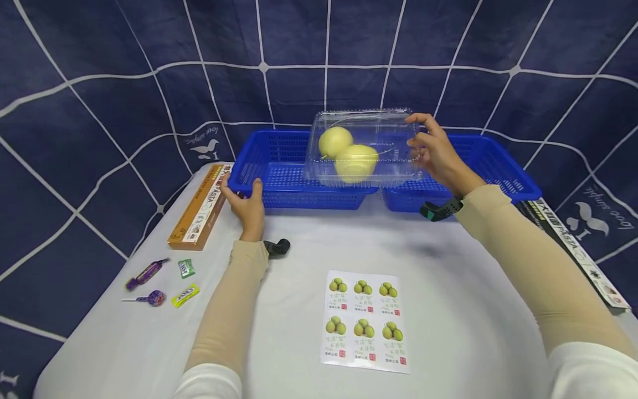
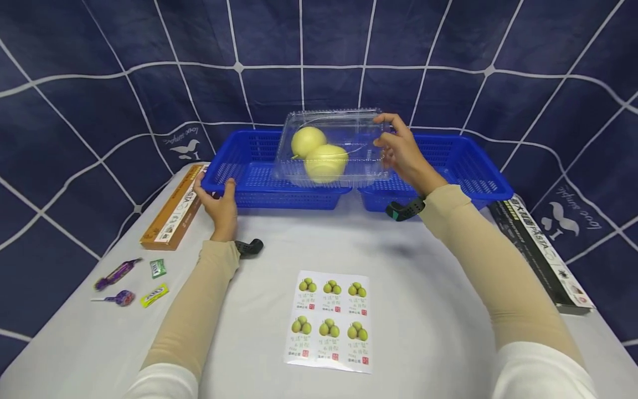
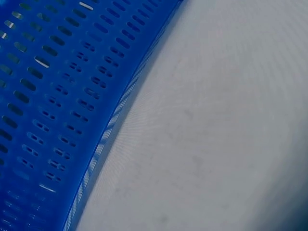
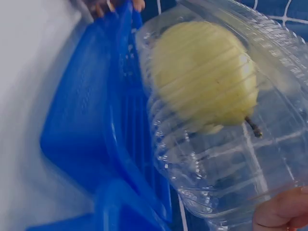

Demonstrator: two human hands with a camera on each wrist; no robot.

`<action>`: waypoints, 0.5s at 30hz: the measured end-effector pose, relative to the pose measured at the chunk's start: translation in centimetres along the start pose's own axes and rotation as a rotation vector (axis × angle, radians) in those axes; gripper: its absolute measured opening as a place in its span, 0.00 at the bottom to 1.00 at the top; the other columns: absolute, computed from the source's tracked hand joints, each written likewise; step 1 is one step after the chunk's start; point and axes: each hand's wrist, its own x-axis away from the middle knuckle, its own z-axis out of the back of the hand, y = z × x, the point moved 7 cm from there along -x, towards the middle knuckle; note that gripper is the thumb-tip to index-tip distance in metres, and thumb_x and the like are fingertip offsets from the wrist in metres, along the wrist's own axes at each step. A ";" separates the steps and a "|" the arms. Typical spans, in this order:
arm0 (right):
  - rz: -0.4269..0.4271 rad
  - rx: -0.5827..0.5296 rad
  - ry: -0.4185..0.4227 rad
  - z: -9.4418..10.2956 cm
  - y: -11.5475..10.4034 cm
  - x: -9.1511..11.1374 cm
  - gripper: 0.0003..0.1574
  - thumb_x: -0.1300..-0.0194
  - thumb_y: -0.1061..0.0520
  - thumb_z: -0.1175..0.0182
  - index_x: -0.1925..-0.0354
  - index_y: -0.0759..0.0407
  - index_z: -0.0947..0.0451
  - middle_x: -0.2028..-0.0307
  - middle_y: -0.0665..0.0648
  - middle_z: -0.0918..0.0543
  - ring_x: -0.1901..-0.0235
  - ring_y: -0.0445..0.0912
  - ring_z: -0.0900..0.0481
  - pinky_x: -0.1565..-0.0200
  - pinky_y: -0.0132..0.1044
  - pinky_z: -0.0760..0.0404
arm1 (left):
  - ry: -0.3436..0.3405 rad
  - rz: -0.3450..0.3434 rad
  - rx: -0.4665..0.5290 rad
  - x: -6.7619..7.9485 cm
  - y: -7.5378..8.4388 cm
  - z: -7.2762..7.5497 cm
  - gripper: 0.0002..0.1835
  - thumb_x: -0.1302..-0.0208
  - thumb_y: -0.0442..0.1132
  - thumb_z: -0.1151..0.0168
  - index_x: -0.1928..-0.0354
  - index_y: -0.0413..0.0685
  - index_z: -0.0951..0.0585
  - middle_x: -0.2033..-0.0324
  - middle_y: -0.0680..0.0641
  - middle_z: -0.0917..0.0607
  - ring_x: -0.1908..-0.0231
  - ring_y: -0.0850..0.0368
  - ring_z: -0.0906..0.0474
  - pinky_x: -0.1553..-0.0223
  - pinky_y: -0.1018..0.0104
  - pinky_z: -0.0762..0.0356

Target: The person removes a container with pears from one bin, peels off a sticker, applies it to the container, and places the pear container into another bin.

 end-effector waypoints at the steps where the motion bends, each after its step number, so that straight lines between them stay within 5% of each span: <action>1: -0.002 -0.023 0.007 0.1 0.0 0.3 0.26 0.36 0.70 0.55 0.45 0.47 0.31 0.77 0.51 0.40 0.81 0.42 0.42 0.81 0.33 0.41 | 0.000 0.000 0.003 0.0 0.0 0.0 0.37 0.37 0.37 0.32 0.30 0.59 0.40 0.34 0.47 0.31 0.36 0.50 0.31 0.36 0.64 0.32; 15: 0.000 -0.166 -0.042 0.0 1.0 7.4 0.29 0.37 0.73 0.63 0.46 0.49 0.31 0.81 0.48 0.34 0.83 0.39 0.38 0.83 0.28 0.39 | -0.005 0.007 0.024 -0.1 -0.4 -0.1 0.38 0.36 0.39 0.32 0.29 0.61 0.41 0.33 0.48 0.31 0.35 0.48 0.32 0.36 0.62 0.32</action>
